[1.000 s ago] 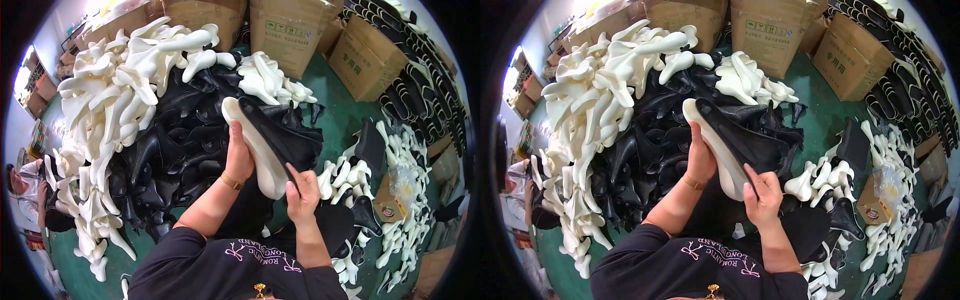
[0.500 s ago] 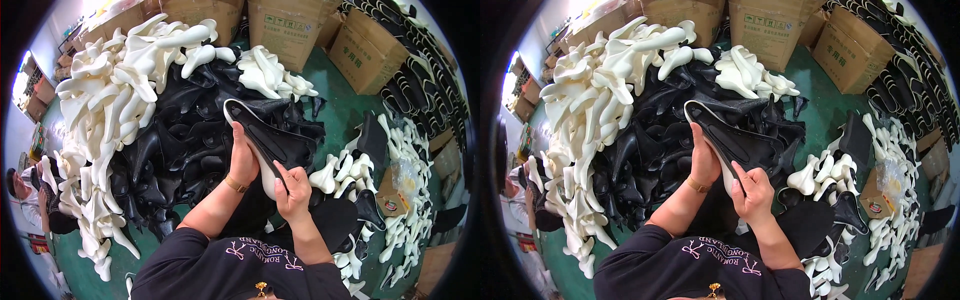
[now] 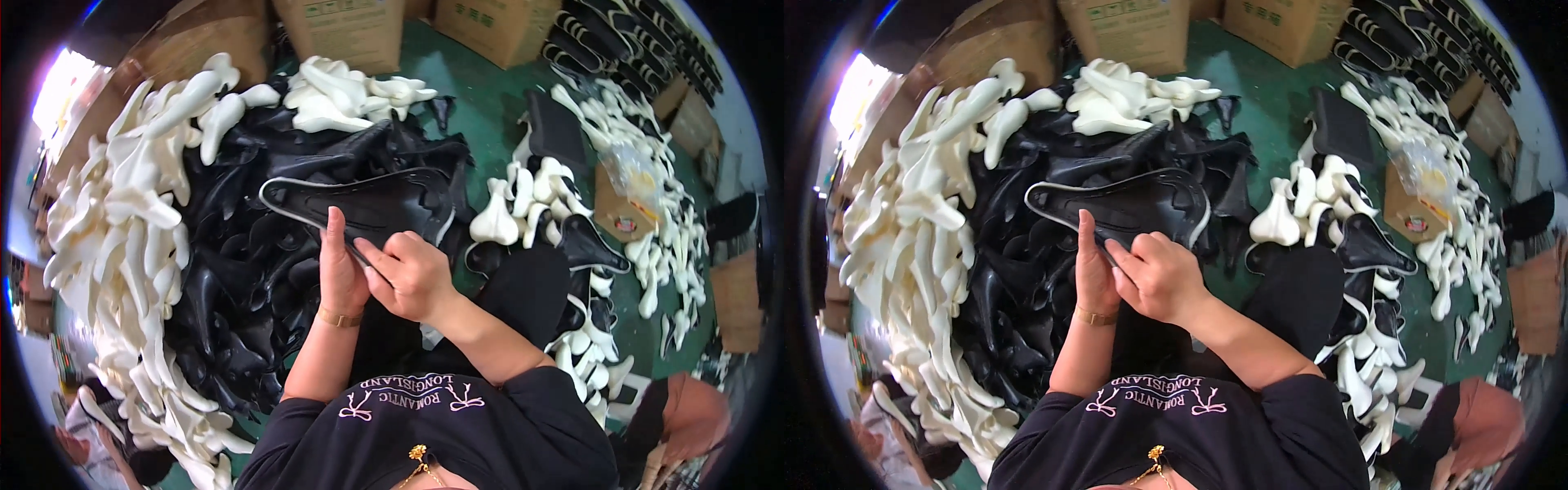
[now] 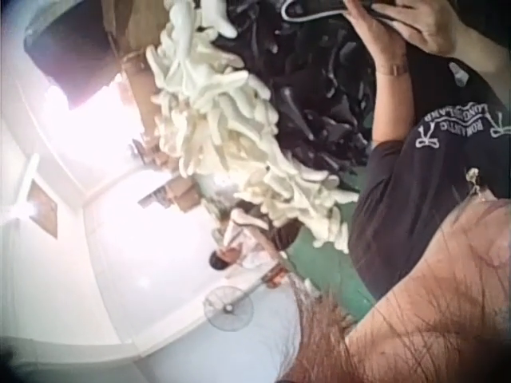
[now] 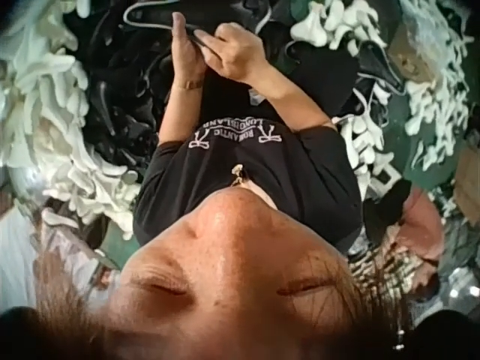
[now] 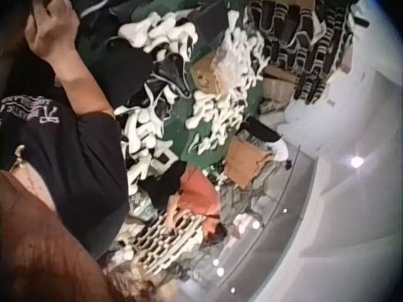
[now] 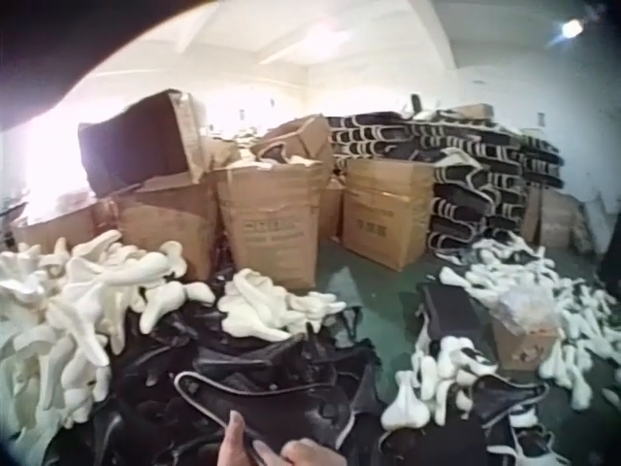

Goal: Fitting white foam cushions into black plastic bicycle seat shells in a manufacturing facility.

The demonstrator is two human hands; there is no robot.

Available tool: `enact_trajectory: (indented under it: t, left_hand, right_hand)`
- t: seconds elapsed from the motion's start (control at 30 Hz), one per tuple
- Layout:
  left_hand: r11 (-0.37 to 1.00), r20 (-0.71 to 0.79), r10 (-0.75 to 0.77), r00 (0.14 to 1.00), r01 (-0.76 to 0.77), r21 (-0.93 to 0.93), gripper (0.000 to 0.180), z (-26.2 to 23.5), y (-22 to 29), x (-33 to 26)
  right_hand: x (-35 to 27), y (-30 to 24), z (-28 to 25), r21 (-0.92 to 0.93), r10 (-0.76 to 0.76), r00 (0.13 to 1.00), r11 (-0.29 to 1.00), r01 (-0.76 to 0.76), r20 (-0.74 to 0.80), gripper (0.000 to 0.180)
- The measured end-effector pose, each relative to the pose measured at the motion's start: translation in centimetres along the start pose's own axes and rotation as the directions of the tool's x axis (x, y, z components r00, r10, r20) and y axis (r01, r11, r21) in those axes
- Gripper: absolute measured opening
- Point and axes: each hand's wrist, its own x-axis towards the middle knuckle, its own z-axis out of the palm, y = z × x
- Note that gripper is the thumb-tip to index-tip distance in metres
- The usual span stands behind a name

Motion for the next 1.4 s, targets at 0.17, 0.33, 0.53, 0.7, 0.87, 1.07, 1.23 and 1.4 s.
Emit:
enact_trajectory:
  t: [0.17, 0.33, 0.53, 0.7, 0.87, 1.07, 1.23, 1.4]
  left_hand:
    - [0.998, -0.079, -0.062, 0.995, 0.061, -0.016, 0.028, -0.3, -0.2, 0.1]
    - [0.996, -0.092, -0.089, 0.992, 0.090, 0.008, 0.026, -0.7, -0.2, 0.1]
    - [0.978, -0.116, 0.107, 0.987, -0.083, 0.193, 0.034, -1.6, 0.7, 0.9]
    - [0.974, -0.079, 0.154, 0.985, -0.137, 0.182, 0.033, -0.7, 0.5, 0.9]
    - [0.932, -0.096, 0.156, 0.983, -0.115, 0.344, 0.034, 0.6, -0.2, 0.6]
    - [0.828, 0.002, 0.437, 0.900, -0.403, 0.390, 0.035, 0.4, 4.1, 2.6]
    - [0.719, 0.070, 0.151, 0.986, -0.158, 0.677, 0.046, -0.9, 1.9, 3.4]
    - [0.677, -0.094, 0.076, 0.993, 0.018, 0.736, 0.037, -5.3, 4.9, 3.7]
  right_hand:
    - [-0.6, 0.0, 0.0, -0.002, 0.030, 1.000, 1.000, -0.030, -0.001, 0.032]
    - [-1.2, 0.3, 0.2, 0.011, 0.026, 1.000, 1.000, -0.026, -0.012, 0.033]
    - [-1.3, 3.3, -2.3, 0.110, 0.015, 0.998, 0.994, -0.009, -0.056, 0.036]
    - [-1.8, 5.4, -2.3, 0.832, 0.675, 0.659, 0.120, -0.542, 0.331, 0.057]
    - [-4.4, 5.7, 0.1, 0.805, 0.620, 0.601, -0.087, -0.586, 0.505, 0.034]
    - [-4.4, 7.4, -1.6, 0.730, 0.566, 0.565, -0.101, -0.675, 0.601, 0.035]
    - [-1.8, 13.8, -7.8, 0.528, 0.867, 0.345, 0.115, -0.841, 0.360, 0.070]
    - [-7.3, 26.3, -17.1, 0.354, 0.953, 0.271, 0.301, -0.886, -0.132, 0.049]
